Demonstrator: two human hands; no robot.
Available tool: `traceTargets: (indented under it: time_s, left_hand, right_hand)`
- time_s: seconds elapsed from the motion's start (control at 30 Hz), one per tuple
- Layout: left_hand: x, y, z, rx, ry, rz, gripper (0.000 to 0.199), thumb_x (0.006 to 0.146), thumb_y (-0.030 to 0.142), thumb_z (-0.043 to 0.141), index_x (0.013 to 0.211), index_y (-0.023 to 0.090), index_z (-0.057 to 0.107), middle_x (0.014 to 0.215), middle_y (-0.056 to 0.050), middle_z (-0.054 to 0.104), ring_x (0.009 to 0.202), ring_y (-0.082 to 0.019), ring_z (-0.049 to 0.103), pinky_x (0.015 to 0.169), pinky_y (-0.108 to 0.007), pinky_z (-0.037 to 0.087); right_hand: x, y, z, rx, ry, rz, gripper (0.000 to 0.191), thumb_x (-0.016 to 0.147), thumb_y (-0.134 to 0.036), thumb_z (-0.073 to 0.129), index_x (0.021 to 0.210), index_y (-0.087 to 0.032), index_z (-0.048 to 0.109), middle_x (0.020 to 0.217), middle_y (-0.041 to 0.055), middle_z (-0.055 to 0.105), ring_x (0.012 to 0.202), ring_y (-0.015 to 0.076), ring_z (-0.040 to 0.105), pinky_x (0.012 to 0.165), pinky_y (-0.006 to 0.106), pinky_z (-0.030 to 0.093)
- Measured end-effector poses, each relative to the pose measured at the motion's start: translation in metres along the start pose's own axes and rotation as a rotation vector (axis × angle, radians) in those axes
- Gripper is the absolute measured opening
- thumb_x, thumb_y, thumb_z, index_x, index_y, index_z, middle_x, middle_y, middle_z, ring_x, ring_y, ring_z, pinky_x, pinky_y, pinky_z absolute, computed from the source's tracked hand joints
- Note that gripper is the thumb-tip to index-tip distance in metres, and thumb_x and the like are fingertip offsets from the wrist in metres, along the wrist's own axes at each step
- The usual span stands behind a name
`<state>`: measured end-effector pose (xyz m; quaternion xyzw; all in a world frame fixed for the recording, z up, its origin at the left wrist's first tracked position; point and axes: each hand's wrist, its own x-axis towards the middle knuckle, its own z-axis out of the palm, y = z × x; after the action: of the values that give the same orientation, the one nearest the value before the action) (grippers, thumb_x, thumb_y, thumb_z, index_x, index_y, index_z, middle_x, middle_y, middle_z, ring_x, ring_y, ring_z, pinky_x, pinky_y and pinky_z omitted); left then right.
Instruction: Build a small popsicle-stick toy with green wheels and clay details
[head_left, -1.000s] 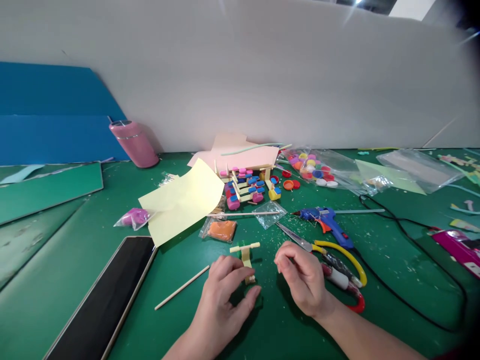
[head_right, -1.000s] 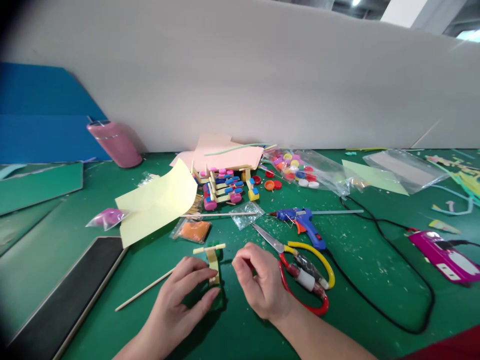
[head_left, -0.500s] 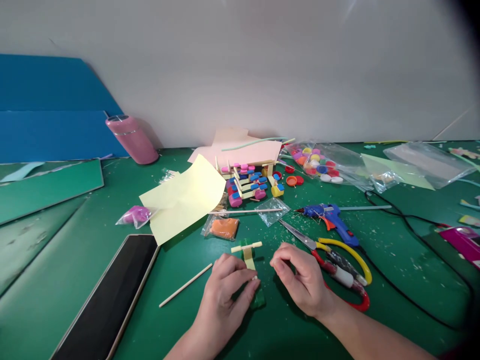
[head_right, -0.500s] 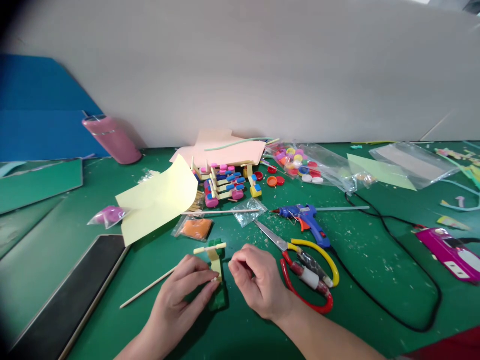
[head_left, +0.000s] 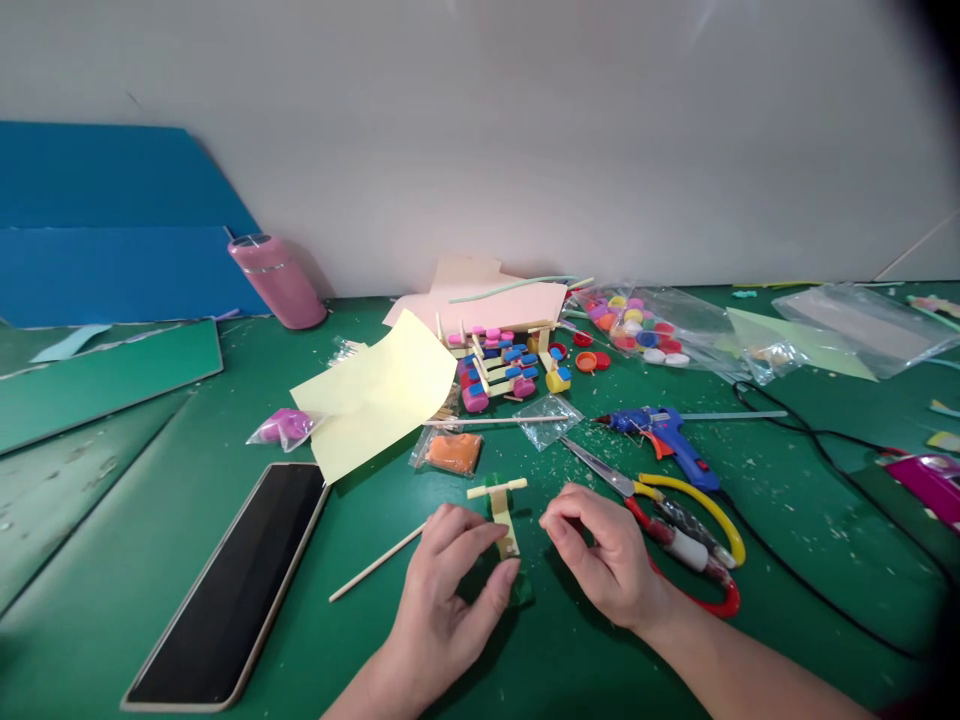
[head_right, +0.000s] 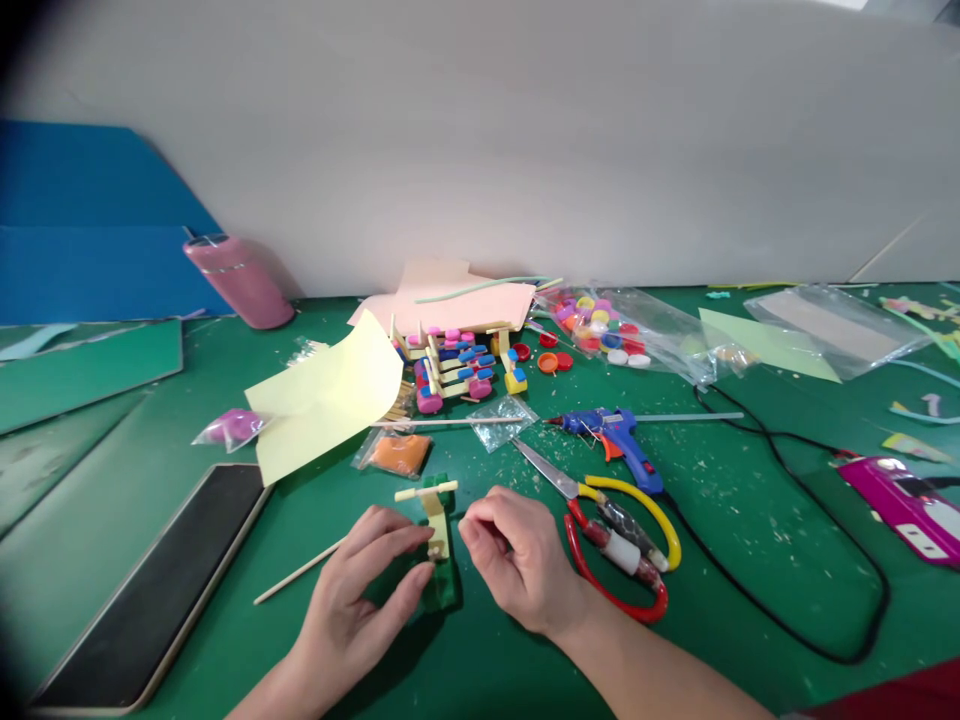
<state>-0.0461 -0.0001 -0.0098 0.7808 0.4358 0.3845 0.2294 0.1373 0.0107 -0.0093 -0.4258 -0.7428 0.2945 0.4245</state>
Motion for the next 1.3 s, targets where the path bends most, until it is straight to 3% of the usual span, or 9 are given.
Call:
traceTargets:
  time_s: [0.17, 0.3, 0.4, 0.47, 0.57, 0.67, 0.93, 1.3]
  left_hand:
    - [-0.001, -0.002, -0.007, 0.059, 0.076, -0.006, 0.018, 0.079, 0.009, 0.05, 0.091, 0.018, 0.058, 0.076, -0.004, 0.057, 0.068, -0.017, 0.054, 0.062, -0.03, 0.047]
    - [0.001, -0.015, -0.016, 0.223, 0.141, -0.047, 0.015, 0.081, 0.011, 0.047, 0.087, 0.019, 0.059, 0.076, -0.005, 0.058, 0.069, -0.018, 0.055, 0.059, -0.029, 0.047]
    - [-0.002, -0.027, -0.025, 0.352, 0.094, -0.102, 0.014, 0.082, 0.019, 0.048, 0.085, 0.018, 0.061, 0.08, -0.007, 0.058, 0.073, -0.02, 0.055, 0.062, -0.033, 0.047]
    - [-0.005, -0.033, -0.03, 0.451, 0.001, -0.134, 0.016, 0.082, 0.023, 0.049, 0.089, 0.016, 0.061, 0.085, -0.009, 0.058, 0.077, -0.023, 0.055, 0.065, -0.036, 0.047]
    - [-0.011, -0.035, -0.037, 0.577, -0.139, -0.166, 0.02, 0.082, 0.026, 0.047, 0.095, 0.016, 0.06, 0.091, -0.011, 0.058, 0.083, -0.026, 0.055, 0.068, -0.04, 0.046]
    - [-0.016, -0.034, -0.04, 0.632, -0.203, -0.191, 0.02, 0.082, 0.025, 0.045, 0.094, 0.016, 0.058, 0.093, -0.011, 0.057, 0.085, -0.026, 0.054, 0.07, -0.041, 0.045]
    - [-0.017, -0.041, -0.041, 0.668, -0.249, -0.192, 0.019, 0.085, 0.023, 0.039, 0.076, 0.017, 0.055, 0.08, -0.007, 0.054, 0.074, -0.023, 0.052, 0.065, -0.037, 0.043]
    - [-0.014, -0.046, -0.044, 0.646, -0.263, -0.151, 0.021, 0.087, 0.022, 0.037, 0.077, 0.017, 0.055, 0.079, -0.007, 0.054, 0.072, -0.022, 0.051, 0.064, -0.036, 0.043]
  right_hand:
    - [0.0, 0.001, 0.0, -0.004, 0.007, 0.001, 0.012, 0.086, -0.019, 0.045, 0.074, -0.019, 0.05, 0.062, -0.002, 0.044, 0.055, 0.0124, 0.042, 0.052, 0.025, 0.035]
    - [0.0, 0.001, 0.001, -0.004, 0.009, 0.005, 0.012, 0.086, -0.018, 0.045, 0.075, -0.019, 0.05, 0.063, -0.0015, 0.046, 0.056, 0.0123, 0.042, 0.054, 0.025, 0.035]
    - [0.002, 0.001, 0.002, -0.007, 0.007, 0.017, 0.009, 0.086, -0.018, 0.046, 0.079, -0.019, 0.052, 0.065, -0.0009, 0.048, 0.057, 0.0122, 0.043, 0.054, 0.024, 0.037]
    - [0.003, -0.001, 0.002, -0.009, -0.007, 0.044, 0.007, 0.086, -0.018, 0.046, 0.085, -0.019, 0.053, 0.069, 0.0001, 0.05, 0.059, 0.0124, 0.045, 0.054, 0.023, 0.038]
    - [0.002, -0.006, 0.001, -0.027, -0.074, 0.123, 0.01, 0.085, -0.019, 0.047, 0.094, -0.019, 0.052, 0.076, 0.0012, 0.051, 0.063, 0.0127, 0.048, 0.057, 0.024, 0.042]
    - [-0.006, -0.013, 0.001, -0.067, -0.16, 0.199, 0.018, 0.082, -0.018, 0.049, 0.1, -0.021, 0.049, 0.084, 0.0016, 0.052, 0.065, 0.0127, 0.048, 0.061, 0.025, 0.044]
    - [-0.027, -0.024, 0.021, -0.294, -0.228, 0.283, 0.045, 0.069, -0.034, 0.066, 0.105, -0.02, 0.042, 0.1, 0.0069, 0.051, 0.091, 0.0255, 0.05, 0.075, 0.04, 0.044]
    - [-0.026, -0.022, 0.027, -0.371, -0.211, 0.307, 0.032, 0.074, -0.022, 0.059, 0.103, -0.021, 0.044, 0.095, 0.0051, 0.053, 0.086, 0.023, 0.052, 0.072, 0.038, 0.045]
